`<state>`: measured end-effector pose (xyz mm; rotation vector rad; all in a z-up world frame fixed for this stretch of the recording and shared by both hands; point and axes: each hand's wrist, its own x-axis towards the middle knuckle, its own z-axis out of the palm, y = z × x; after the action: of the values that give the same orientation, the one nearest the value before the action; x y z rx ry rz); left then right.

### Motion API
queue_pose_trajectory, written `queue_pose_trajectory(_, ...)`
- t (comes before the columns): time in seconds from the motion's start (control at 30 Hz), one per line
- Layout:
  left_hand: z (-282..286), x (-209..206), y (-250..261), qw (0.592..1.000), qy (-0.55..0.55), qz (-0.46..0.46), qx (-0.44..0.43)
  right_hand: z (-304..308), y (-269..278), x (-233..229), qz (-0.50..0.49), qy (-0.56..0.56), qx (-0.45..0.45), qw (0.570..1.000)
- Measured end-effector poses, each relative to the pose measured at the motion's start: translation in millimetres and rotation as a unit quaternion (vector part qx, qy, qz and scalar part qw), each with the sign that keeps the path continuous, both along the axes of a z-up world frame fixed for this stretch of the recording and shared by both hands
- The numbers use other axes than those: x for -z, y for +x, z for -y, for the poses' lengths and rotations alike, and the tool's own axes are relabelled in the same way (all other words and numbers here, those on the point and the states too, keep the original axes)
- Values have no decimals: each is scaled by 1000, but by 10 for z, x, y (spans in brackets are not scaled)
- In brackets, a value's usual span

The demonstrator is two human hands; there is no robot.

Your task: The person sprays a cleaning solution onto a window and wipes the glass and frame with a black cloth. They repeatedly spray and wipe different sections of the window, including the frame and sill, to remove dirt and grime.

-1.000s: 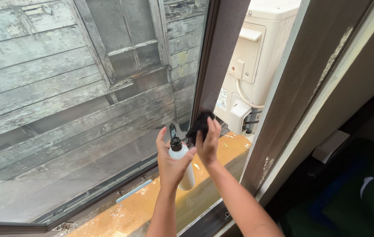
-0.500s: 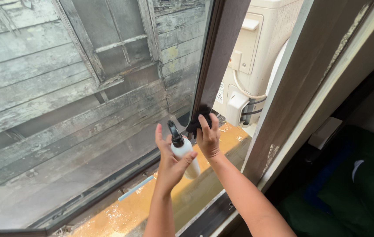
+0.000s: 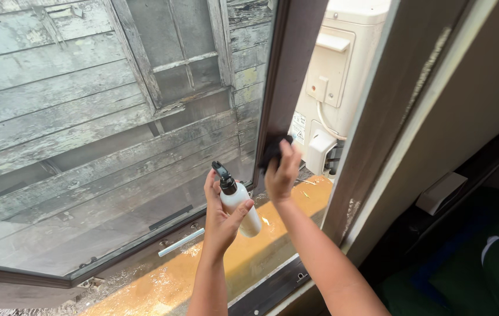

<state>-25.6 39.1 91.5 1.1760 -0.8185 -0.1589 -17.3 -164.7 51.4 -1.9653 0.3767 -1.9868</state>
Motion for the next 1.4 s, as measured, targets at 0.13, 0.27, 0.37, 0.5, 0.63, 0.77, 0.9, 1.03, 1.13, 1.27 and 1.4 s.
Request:
queue_pose_trajectory(0.13,94,-106,-153,999,-23,21,-16,-104,-147,156,-24,36,-81,996)
queue_pose_trajectory(0.27,160,-219,-299,999,-30,-11,-28,-87,-185,-259,19,2,-36,999)
queue_pose_trajectory(0.37,213,-298,-376,998,-39,-26,-30,16,-139,-609,63,-2,-21,998)
queue_pose_trajectory(0.5,215,-390,-395,997,-14,21,-73,83,-108,-497,62,8,-37,997)
queue_pose_trajectory(0.63,275,-488,-449,994,-5,53,-99,96,-161,-31,-7,-9,-45,999)
queue_pose_trajectory(0.77,423,-664,-531,992,33,36,-119,127,-202,-150,-9,-16,-19,1000)
queue_pose_trajectory(0.9,530,-816,-616,995,9,20,-96,232,-249,-733,47,-16,-1,999)
queue_pose_trajectory(1.03,664,-964,-619,989,25,84,-116,264,-233,-850,72,-7,12,997)
queue_pose_trajectory(1.13,811,-1080,-648,981,42,142,-124,317,-231,-541,51,-35,23,998)
queue_pose_trajectory(1.27,1083,-1239,-692,972,118,150,-137,479,-166,-120,4,-23,14,1000)
queue_pose_trajectory(1.4,1249,-1295,-695,976,143,101,-131,541,-146,-28,-9,-16,-5,1000)
